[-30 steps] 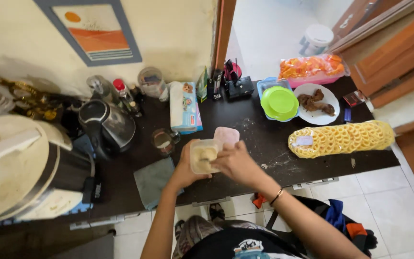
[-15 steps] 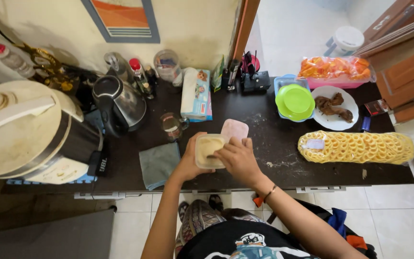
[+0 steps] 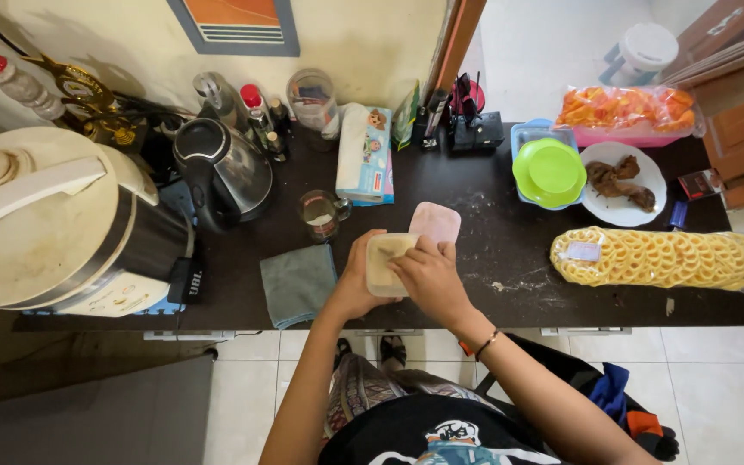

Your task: The person mixes a beverage in a glass and then cleans a table surface using a cloth.

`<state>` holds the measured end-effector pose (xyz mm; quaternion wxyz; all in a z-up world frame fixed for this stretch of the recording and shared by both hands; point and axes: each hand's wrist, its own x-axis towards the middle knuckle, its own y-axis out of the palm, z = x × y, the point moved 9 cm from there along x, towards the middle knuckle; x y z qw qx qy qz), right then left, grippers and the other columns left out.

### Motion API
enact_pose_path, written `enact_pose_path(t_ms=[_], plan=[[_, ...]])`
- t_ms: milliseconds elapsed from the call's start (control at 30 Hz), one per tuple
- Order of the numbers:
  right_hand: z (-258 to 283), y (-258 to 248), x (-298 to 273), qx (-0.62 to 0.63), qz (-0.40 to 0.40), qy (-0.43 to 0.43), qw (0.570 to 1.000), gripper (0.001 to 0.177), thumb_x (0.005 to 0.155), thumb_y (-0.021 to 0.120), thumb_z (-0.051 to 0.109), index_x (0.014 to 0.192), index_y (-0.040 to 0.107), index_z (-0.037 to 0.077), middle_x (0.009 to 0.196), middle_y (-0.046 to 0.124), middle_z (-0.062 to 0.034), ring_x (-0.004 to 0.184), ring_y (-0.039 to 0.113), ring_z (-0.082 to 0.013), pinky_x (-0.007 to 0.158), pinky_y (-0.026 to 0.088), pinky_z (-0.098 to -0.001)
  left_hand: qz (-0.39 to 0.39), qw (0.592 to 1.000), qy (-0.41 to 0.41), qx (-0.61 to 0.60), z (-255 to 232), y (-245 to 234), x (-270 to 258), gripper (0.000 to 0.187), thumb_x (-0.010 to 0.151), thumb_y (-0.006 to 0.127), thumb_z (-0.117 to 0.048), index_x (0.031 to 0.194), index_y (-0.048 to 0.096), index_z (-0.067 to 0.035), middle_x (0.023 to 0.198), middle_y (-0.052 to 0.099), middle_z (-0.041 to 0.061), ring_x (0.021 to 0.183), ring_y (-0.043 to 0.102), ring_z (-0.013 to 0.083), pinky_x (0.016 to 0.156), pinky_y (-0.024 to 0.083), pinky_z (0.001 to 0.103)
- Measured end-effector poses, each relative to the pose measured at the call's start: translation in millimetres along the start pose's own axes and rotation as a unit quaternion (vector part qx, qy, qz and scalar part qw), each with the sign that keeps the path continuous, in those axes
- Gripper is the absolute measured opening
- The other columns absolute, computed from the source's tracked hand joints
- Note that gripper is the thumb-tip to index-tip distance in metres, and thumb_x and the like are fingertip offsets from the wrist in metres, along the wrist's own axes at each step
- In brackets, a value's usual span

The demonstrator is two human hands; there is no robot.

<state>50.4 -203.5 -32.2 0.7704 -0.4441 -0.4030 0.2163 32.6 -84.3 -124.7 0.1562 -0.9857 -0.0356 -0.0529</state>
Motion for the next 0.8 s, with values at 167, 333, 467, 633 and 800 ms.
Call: enact_pose_path(t_ms=[167, 333, 467, 633, 800], plan=[[2, -19, 3, 0.033, 0.051, 0.036, 0.998, 0.016, 0.092, 0.069, 0.025, 0.091, 0.078, 0.012, 0.084, 0.069, 0.0019, 0.089, 0.057, -0.0179, 0.082, 0.033, -0.0405, 0.003, 1.000, 0.019, 0.003, -3, -2, 1, 0.118, 0.050, 0.098, -0.010, 0.149, 0.034, -0.007, 0.148, 0.041, 0.015, 0.139, 0.046, 0.0347, 0.116, 0.042, 0.042], [5, -48, 17, 0.019, 0.035, 0.059, 0.997, 0.016, 0.092, 0.069, 0.026, 0.093, 0.078, 0.012, 0.085, 0.069, 0.0025, 0.087, 0.056, -0.0178, 0.080, 0.032, -0.0407, 0.009, 1.000, 0.023, -0.019, -8, -4, 4, 0.119, 0.049, 0.099, -0.010, 0.149, 0.034, -0.008, 0.147, 0.042, 0.015, 0.139, 0.047, 0.0355, 0.117, 0.042, 0.043], [8, -30, 7, -0.086, -0.010, 0.046, 0.995, 0.015, 0.092, 0.068, 0.024, 0.094, 0.076, 0.012, 0.084, 0.067, 0.0014, 0.088, 0.056, -0.0198, 0.082, 0.033, -0.0413, 0.014, 1.000, 0.000, 0.009, -2, -3, 3, 0.120, 0.050, 0.098, -0.011, 0.150, 0.033, -0.009, 0.150, 0.041, 0.015, 0.139, 0.047, 0.0363, 0.116, 0.043, 0.043], [5, -11, -7, -0.095, 0.007, 0.118, 0.988, 0.014, 0.094, 0.069, 0.023, 0.090, 0.075, 0.011, 0.080, 0.065, -0.0003, 0.088, 0.057, -0.0204, 0.082, 0.034, -0.0401, 0.016, 0.999, 0.041, 0.011, -7, -7, 4, 0.119, 0.051, 0.099, -0.012, 0.150, 0.033, -0.009, 0.151, 0.042, 0.016, 0.140, 0.047, 0.0374, 0.116, 0.042, 0.043], [4, -43, 5, -0.013, -0.036, 0.178, 0.983, 0.015, 0.093, 0.070, 0.024, 0.092, 0.078, 0.011, 0.079, 0.068, 0.0026, 0.081, 0.055, -0.0182, 0.080, 0.031, -0.0402, 0.035, 0.999, 0.018, 0.012, -9, -9, 10, 0.120, 0.047, 0.100, -0.015, 0.148, 0.034, -0.009, 0.148, 0.043, 0.016, 0.138, 0.048, 0.0383, 0.114, 0.044, 0.043]])
